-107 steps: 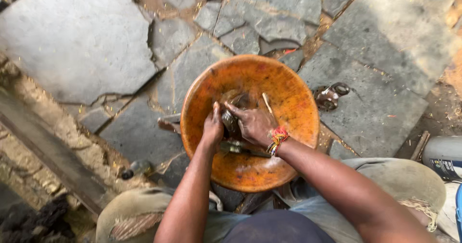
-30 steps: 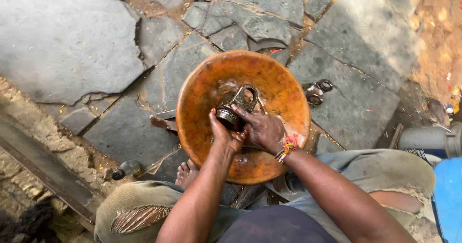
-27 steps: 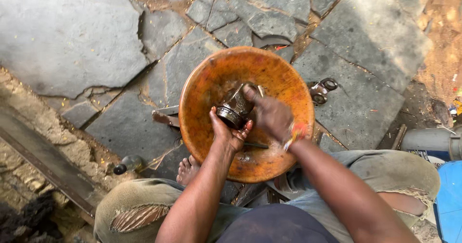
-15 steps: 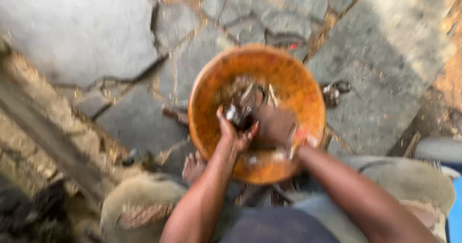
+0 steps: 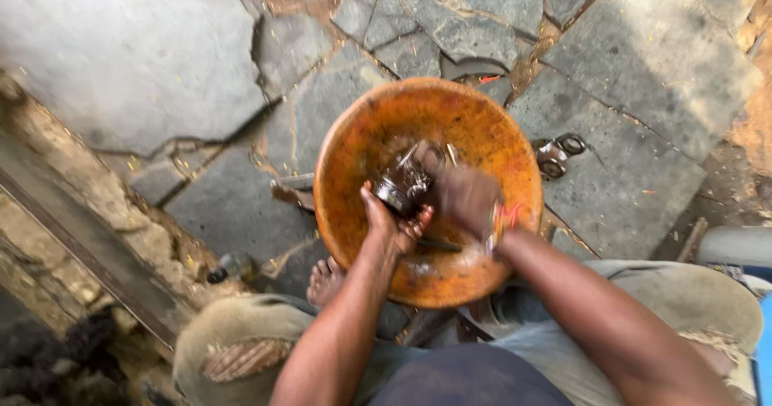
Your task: The person scrubs a dark metal part inside an orange basin using a brush and a white cleaning agent. They rotate the part to clean different surfaces and occasionally dip the brush into the basin to apply more cleaning solution.
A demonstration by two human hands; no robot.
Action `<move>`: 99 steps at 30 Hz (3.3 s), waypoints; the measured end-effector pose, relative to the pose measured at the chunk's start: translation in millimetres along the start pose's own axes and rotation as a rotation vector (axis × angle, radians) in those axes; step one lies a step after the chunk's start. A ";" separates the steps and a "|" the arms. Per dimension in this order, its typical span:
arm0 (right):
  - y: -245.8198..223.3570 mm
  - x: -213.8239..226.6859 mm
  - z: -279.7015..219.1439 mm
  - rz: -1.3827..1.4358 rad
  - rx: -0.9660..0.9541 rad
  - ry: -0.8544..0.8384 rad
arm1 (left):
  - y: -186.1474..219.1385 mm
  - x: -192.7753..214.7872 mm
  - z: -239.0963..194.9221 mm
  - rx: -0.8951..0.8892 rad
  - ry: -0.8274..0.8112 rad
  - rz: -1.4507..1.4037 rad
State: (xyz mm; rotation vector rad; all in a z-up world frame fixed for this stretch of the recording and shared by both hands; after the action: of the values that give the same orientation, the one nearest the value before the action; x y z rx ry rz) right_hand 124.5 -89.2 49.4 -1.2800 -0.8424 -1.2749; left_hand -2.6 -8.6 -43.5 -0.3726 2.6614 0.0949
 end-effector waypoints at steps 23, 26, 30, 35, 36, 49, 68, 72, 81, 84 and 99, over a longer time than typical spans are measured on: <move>-62.9 54.7 30.1 -0.036 -0.080 -0.142 | -0.2 -24.4 -8.1 -0.034 -0.074 -0.153; -49.0 59.4 36.9 -0.054 -0.091 -0.025 | -3.2 -20.8 -14.4 -0.025 -0.014 -0.098; -59.2 58.1 35.4 -0.185 -0.019 -0.205 | 0.8 -27.7 -21.3 -0.043 -0.053 -0.142; -51.2 59.6 38.0 -0.202 -0.002 -0.156 | -7.2 -21.9 -4.3 -0.037 -0.021 -0.105; -55.4 58.4 37.0 -0.222 0.047 -0.134 | -11.2 -15.9 1.5 -0.033 -0.042 -0.131; -59.2 70.7 43.2 -0.171 -0.024 -0.095 | -10.9 -24.8 11.9 -0.052 -0.072 -0.138; -65.7 57.7 23.5 -0.129 0.040 -0.150 | -13.1 -14.7 10.7 -0.034 -0.108 -0.213; -47.9 67.1 31.4 -0.248 -0.030 -0.204 | -16.4 -14.8 21.4 -0.111 -0.049 -0.139; -62.9 71.6 34.4 -0.230 0.062 -0.212 | -11.8 -10.5 32.2 -0.092 -0.034 -0.011; -52.4 76.1 31.3 -0.169 0.004 -0.217 | -5.1 -15.0 23.4 -0.143 -0.076 0.015; -14.4 40.1 10.8 0.107 0.130 -0.011 | -1.5 -9.2 -1.5 -0.048 -0.028 0.075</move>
State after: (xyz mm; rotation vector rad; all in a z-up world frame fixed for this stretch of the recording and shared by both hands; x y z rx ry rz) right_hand 119.5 -84.6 92.8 -1.2135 -0.8399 -1.1120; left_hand 5.1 -8.0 -38.1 -0.2853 2.6496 0.1860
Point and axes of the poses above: each hand's wrist, its own z-axis towards the middle knuckle, its own x-axis out of the back of the hand, y = z × x, the point moved 1 cm from there along z, towards the middle knuckle, and after that the axes turned 11 degrees about y, right-handed, at the moved point
